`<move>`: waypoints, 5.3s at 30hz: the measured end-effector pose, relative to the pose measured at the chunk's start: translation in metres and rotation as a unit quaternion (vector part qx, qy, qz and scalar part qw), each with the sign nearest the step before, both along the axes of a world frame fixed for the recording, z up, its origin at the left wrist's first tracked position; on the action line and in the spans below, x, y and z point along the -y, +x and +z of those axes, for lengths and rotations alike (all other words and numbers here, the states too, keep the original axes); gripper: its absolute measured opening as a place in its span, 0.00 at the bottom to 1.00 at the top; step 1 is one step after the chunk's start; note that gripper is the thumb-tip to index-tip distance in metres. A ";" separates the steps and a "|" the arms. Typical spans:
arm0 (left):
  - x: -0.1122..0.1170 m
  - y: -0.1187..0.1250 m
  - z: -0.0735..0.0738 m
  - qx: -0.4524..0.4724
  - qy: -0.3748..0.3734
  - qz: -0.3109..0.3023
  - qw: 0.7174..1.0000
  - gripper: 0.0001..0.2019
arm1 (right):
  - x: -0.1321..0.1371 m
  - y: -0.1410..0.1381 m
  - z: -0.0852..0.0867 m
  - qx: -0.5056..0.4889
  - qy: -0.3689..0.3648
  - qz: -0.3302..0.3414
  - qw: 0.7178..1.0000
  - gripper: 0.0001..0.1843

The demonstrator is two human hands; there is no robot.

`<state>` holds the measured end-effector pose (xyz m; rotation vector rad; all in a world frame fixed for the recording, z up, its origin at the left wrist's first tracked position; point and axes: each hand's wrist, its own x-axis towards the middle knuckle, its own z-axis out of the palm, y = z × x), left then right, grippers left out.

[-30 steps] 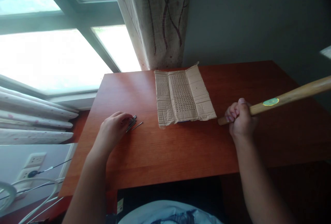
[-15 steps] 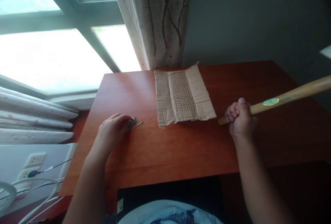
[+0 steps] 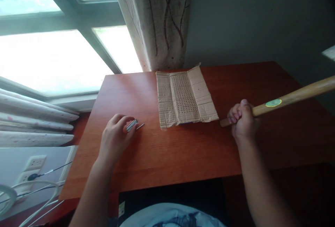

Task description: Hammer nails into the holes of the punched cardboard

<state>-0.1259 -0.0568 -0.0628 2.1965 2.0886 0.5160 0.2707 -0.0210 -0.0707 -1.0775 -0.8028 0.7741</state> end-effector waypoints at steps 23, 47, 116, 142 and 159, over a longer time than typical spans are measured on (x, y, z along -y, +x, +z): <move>0.022 0.008 -0.007 -0.103 0.064 0.004 0.993 0.14 | 0.000 0.001 -0.001 -0.007 0.003 -0.001 1.000 0.31; 0.012 0.004 -0.009 0.002 0.015 -0.001 1.000 0.09 | 0.000 -0.002 0.002 -0.027 0.004 -0.010 1.000 0.26; -0.020 0.031 0.000 -0.052 0.034 0.128 0.990 0.11 | -0.042 -0.010 -0.009 0.075 0.019 0.008 0.997 0.34; -0.028 0.038 0.012 -0.143 -0.054 0.094 0.984 0.15 | -0.040 -0.008 -0.009 0.060 0.032 0.006 0.998 0.33; -0.022 0.044 0.038 -0.086 -0.115 -0.019 0.990 0.07 | -0.040 -0.009 -0.009 0.066 0.019 0.016 0.998 0.33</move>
